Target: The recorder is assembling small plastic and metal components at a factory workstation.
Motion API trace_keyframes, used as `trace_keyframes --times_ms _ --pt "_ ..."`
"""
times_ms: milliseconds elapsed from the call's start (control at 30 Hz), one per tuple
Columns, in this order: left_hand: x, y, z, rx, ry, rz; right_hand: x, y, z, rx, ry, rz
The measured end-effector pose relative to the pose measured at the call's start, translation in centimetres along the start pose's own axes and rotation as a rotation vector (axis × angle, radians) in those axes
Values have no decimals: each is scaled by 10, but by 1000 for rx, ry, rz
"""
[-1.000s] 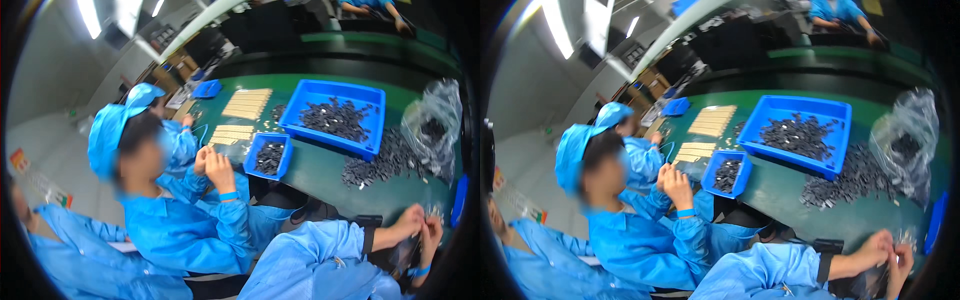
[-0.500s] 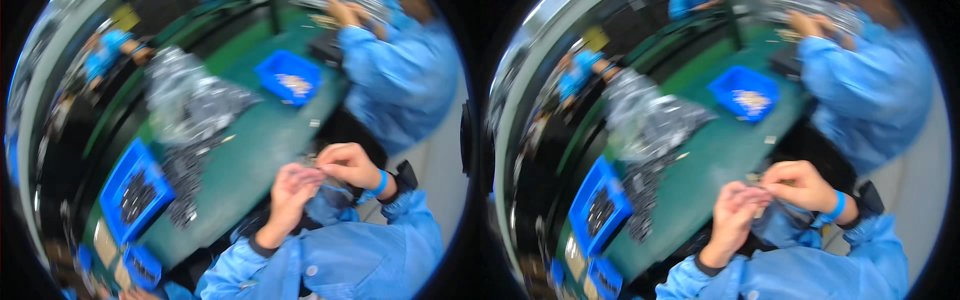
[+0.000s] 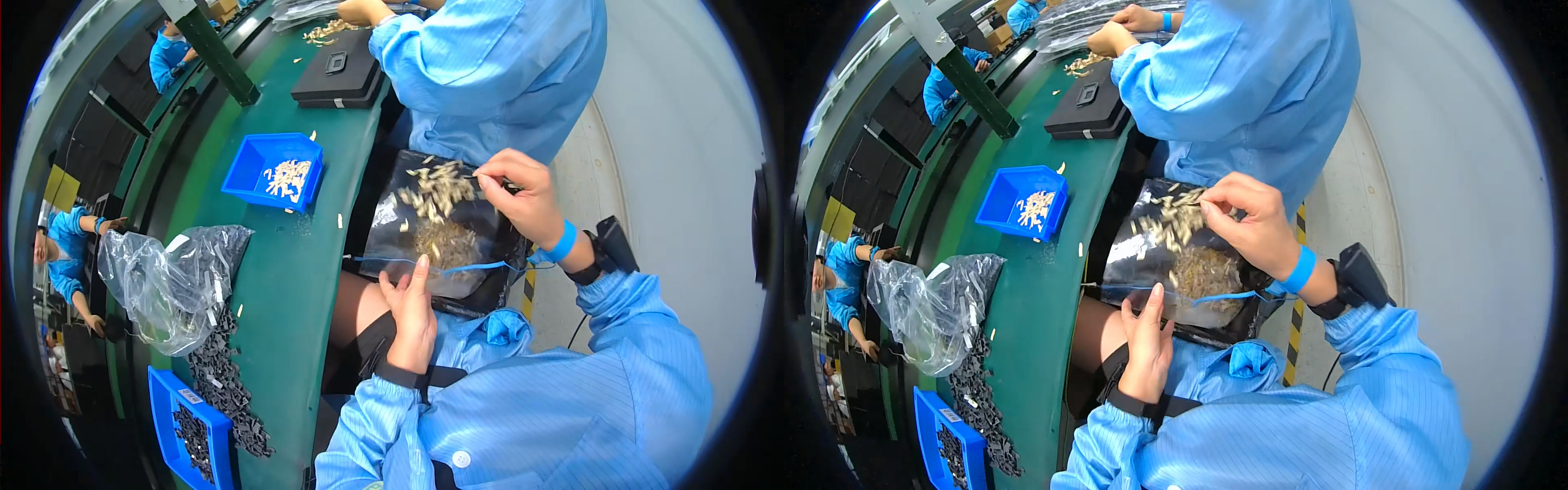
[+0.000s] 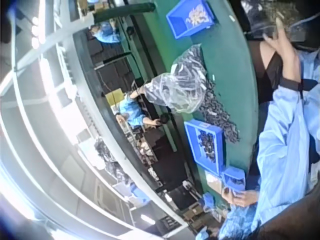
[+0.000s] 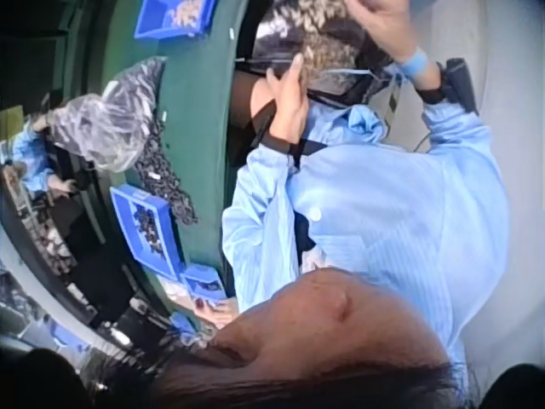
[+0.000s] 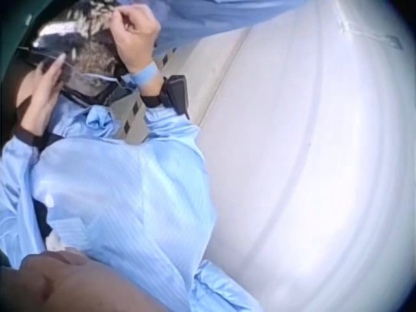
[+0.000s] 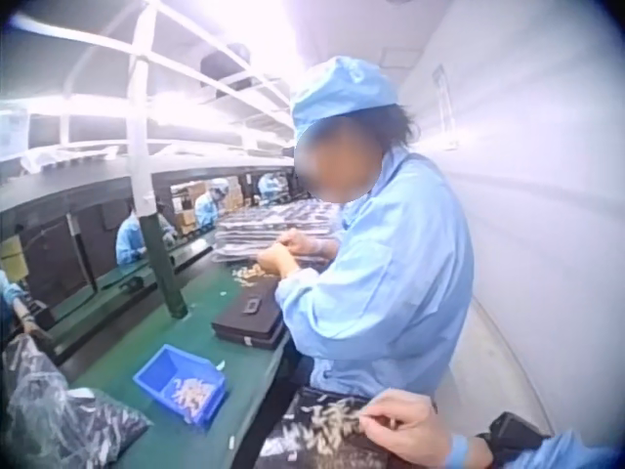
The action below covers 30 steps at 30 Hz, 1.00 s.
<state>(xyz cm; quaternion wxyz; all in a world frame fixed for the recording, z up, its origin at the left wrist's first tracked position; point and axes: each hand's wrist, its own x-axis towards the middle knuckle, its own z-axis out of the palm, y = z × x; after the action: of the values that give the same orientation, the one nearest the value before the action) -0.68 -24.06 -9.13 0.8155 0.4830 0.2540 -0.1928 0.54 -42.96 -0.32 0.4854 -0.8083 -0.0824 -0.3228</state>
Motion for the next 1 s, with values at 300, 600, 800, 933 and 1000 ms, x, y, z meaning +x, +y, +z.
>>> trace_keyframes --times_ms 300,600,800,933,1000 --pt "-48 32 -55 -35 31 196 -20 12 -14 -117 -41 -12" --pt "-91 50 -85 96 -120 302 -61 4 20 22 -337 -47" --pt "-163 98 -87 465 -161 738 -21 -87 83 593 -472 -109" --pt "-197 117 -97 269 -142 740 -1 -133 128 504 -390 -916" --pt "-210 116 -102 255 -80 731 -1 -145 142 520 -388 -1057"
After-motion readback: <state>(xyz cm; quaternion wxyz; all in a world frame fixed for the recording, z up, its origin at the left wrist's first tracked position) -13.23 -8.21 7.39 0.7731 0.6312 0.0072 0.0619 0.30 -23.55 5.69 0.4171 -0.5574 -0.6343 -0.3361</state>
